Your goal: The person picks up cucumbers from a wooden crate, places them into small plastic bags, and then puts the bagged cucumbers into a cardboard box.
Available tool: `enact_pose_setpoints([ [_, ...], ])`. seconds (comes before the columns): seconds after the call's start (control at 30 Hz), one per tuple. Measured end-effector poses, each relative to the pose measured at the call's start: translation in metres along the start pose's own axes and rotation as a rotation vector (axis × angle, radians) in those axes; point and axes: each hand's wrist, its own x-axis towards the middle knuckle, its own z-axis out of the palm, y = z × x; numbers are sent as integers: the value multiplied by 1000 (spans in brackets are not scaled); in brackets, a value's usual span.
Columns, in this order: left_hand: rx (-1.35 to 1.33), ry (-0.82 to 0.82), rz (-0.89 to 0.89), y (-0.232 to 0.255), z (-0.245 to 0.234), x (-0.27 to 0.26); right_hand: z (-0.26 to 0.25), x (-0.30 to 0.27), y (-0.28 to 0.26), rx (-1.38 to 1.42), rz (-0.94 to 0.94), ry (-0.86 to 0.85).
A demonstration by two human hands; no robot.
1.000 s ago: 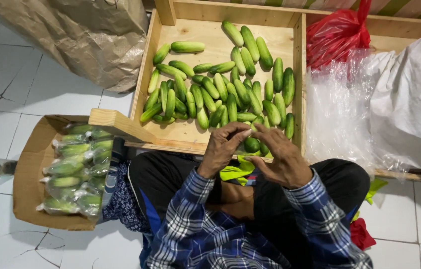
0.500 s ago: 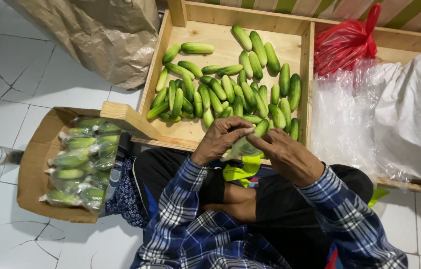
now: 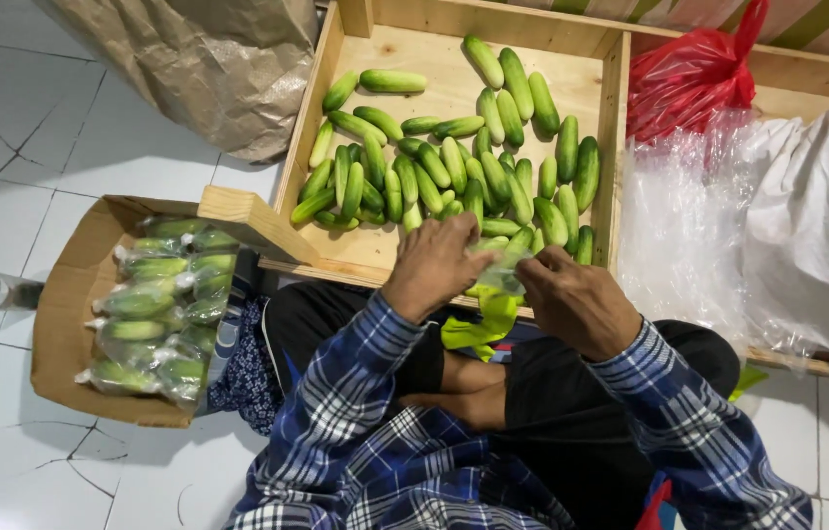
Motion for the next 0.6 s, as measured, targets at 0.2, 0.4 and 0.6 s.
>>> enact_pose_setpoints([
  [0.2, -222, 145, 108, -24, 39, 24, 6, 0, -8, 12, 90, 22],
  [0.4, -285, 150, 177, -11, 7, 11, -7, 10, -7, 207, 259, -21],
  [0.6, -303, 177, 117, -5, -16, 0, 4, 13, -3, 123, 209, -58],
])
